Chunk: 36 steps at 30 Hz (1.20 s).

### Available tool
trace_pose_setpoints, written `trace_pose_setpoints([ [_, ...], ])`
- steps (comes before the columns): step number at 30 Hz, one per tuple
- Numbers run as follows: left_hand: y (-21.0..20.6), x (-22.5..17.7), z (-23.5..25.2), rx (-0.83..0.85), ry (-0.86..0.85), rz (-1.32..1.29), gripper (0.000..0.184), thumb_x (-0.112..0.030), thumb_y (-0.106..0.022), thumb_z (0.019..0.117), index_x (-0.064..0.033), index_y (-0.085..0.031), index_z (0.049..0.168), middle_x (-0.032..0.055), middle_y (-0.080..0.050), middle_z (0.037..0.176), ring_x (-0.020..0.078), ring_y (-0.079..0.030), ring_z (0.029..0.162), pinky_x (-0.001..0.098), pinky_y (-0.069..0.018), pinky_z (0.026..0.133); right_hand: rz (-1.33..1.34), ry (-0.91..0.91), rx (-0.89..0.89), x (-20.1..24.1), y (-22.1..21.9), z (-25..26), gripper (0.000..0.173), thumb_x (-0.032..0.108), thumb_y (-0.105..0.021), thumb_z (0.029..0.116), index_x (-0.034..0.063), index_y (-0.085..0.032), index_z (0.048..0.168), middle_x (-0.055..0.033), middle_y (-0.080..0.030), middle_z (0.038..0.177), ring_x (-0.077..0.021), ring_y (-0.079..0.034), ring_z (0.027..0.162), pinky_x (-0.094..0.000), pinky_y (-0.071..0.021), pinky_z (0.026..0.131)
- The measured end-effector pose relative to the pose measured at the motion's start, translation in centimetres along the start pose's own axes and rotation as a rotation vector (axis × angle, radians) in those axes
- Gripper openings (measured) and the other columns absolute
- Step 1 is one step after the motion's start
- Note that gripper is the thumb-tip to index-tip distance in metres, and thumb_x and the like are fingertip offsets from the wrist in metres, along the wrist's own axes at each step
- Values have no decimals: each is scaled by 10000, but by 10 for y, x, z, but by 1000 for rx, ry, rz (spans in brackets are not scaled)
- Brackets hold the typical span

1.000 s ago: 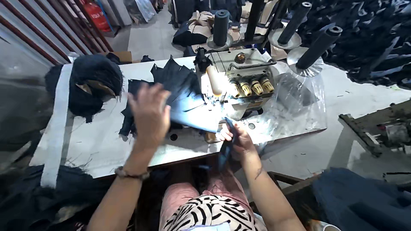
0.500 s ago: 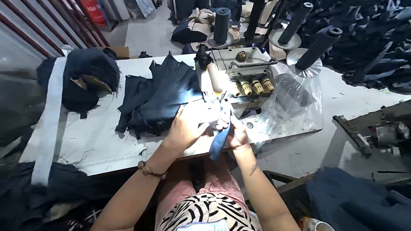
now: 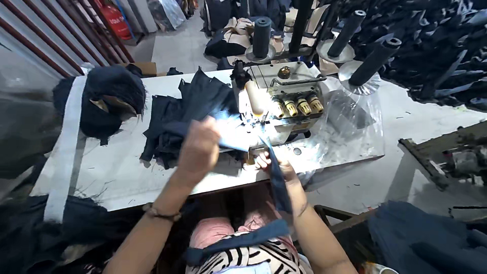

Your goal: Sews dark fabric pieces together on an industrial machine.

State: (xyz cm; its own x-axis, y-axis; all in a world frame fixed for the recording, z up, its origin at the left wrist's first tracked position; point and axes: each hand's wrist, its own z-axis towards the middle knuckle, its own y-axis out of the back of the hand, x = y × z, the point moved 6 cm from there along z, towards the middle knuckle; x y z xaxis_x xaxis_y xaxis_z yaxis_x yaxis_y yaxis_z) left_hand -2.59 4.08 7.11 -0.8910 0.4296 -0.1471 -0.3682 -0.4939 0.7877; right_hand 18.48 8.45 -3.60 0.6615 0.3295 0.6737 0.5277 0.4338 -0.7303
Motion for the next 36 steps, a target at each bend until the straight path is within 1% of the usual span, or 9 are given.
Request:
trace_pose_setpoints([
  [10,-50,-57,-2,126,-17,11,394,-232,-608,964,-21,-683,1288,163,-673,1321,351,-631,1244,544,-455,1093,447,72,23,12,16,13,289,311,-459,1064,139,-666,959,55,-574,644,-57,-586,562,-205,-520,574],
  [14,-57,-51,8,78,-27,-59,295,-241,-619,954,-21,-737,1112,168,-700,1234,359,-629,1223,536,-440,1103,458,88,-44,8,15,18,351,328,-398,1085,116,-667,1013,39,-594,671,-66,-610,584,-217,-552,610],
  [20,-48,-32,28,176,-21,-249,440,-384,-481,1060,-78,-688,1297,126,-653,1347,291,-556,1329,490,-374,1175,-79,15,-143,1,3,5,366,273,-357,1061,179,-654,869,42,-630,636,-69,-639,604,-241,-573,636],
  [23,-27,-48,20,152,149,-432,543,-557,-494,994,-86,-755,923,91,-703,1063,243,-639,1093,475,-505,967,-326,-71,97,-4,-31,-8,162,282,-622,943,178,-704,850,74,-683,720,-20,-634,650,-200,-538,643],
  [25,-4,-58,12,93,172,-487,366,-404,-669,927,-95,-720,739,81,-717,1039,224,-669,1013,453,-553,866,-243,-86,361,-2,-55,-20,184,376,-689,957,211,-761,919,101,-709,759,9,-646,674,-191,-542,648],
  [28,40,-26,12,50,227,-370,244,-212,-684,954,12,-708,860,183,-669,1262,319,-620,1221,503,-501,1027,-122,46,549,18,-66,-30,222,436,-644,973,268,-776,1036,126,-731,816,28,-663,735,-192,-546,696],
  [32,58,54,17,-83,333,68,317,-232,-563,1048,59,-682,1092,298,-587,1332,537,-470,1319,700,-329,1099,-44,63,238,18,-34,-13,181,415,-704,922,244,-765,928,103,-702,753,-15,-668,703,-212,-567,713],
  [34,39,39,17,-34,253,79,300,-134,-545,1035,29,-658,1259,292,-548,1422,531,-430,1384,721,-268,1143,-36,17,30,5,-12,-1,221,297,-587,984,200,-707,825,70,-635,684,-57,-636,664,-251,-562,710],
  [36,3,-5,8,12,12,12,303,-99,-539,1013,21,-683,1251,247,-643,1330,434,-572,1297,620,-385,1129,-22,-31,-42,-6,-4,3,296,240,-493,1017,176,-683,799,64,-608,660,-54,-609,632,-239,-544,677],
])
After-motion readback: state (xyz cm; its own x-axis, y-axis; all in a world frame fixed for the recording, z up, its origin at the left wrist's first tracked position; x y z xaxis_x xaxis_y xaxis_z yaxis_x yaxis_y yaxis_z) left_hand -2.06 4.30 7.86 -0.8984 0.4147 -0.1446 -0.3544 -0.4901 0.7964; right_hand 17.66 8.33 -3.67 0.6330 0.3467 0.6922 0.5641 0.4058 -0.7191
